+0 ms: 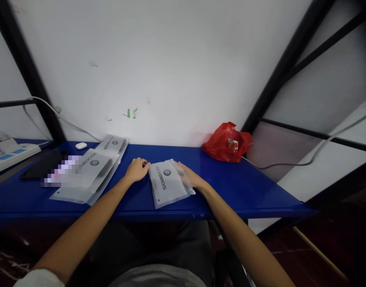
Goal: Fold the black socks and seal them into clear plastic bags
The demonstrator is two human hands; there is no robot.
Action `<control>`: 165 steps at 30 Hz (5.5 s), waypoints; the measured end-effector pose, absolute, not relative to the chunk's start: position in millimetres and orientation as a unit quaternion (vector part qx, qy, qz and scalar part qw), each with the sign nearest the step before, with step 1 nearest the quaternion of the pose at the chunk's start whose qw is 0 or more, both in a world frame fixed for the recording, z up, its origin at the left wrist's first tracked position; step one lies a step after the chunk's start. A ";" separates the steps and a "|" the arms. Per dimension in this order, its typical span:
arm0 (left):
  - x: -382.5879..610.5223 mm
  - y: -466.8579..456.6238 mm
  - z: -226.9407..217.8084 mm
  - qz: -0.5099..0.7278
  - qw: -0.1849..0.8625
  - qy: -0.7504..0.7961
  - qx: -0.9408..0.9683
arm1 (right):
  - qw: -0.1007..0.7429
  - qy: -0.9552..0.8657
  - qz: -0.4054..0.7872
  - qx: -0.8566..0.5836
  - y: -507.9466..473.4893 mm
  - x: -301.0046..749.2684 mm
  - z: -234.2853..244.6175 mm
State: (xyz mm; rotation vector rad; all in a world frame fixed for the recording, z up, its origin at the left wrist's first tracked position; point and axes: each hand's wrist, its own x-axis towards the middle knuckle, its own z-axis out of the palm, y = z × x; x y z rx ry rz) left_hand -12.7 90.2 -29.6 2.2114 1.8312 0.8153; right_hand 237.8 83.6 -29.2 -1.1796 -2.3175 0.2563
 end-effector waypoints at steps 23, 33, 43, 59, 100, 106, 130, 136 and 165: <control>-20.6 73.3 -12.9 0.218 0.118 0.624 0.741 | 0.303 -0.758 0.115 -0.567 66.7 252.0 -23.9; -83.2 100.1 54.4 0.216 0.026 0.651 0.728 | 0.325 -0.720 0.064 -0.610 70.2 272.1 -34.0; -42.8 62.3 9.0 0.099 -0.100 0.619 0.773 | 0.337 -0.707 0.066 -0.618 66.2 267.5 -33.1; -2.6 75.8 -20.4 0.201 -0.020 0.573 0.794 | 0.294 -0.749 0.044 -0.592 80.7 274.6 -35.4; 69.3 29.5 -18.3 0.246 -0.097 0.440 0.858 | 0.226 -0.745 0.008 -0.627 82.5 280.9 -54.2; 84.7 30.2 -17.3 0.174 -0.075 0.515 0.836 | 0.222 -0.744 0.012 -0.630 81.0 279.1 -51.5; -5.2 47.5 -24.7 0.204 0.020 0.584 0.785 | 0.244 -0.741 0.038 -0.625 79.9 281.0 -50.2; -10.0 47.8 -23.5 0.219 0.035 0.583 0.781 | 0.380 -0.736 -0.009 -0.561 65.1 267.0 -33.9; -3.1 51.3 -3.6 0.111 -0.030 0.581 0.806 | 0.148 -0.759 -0.043 -0.632 75.7 272.9 -18.5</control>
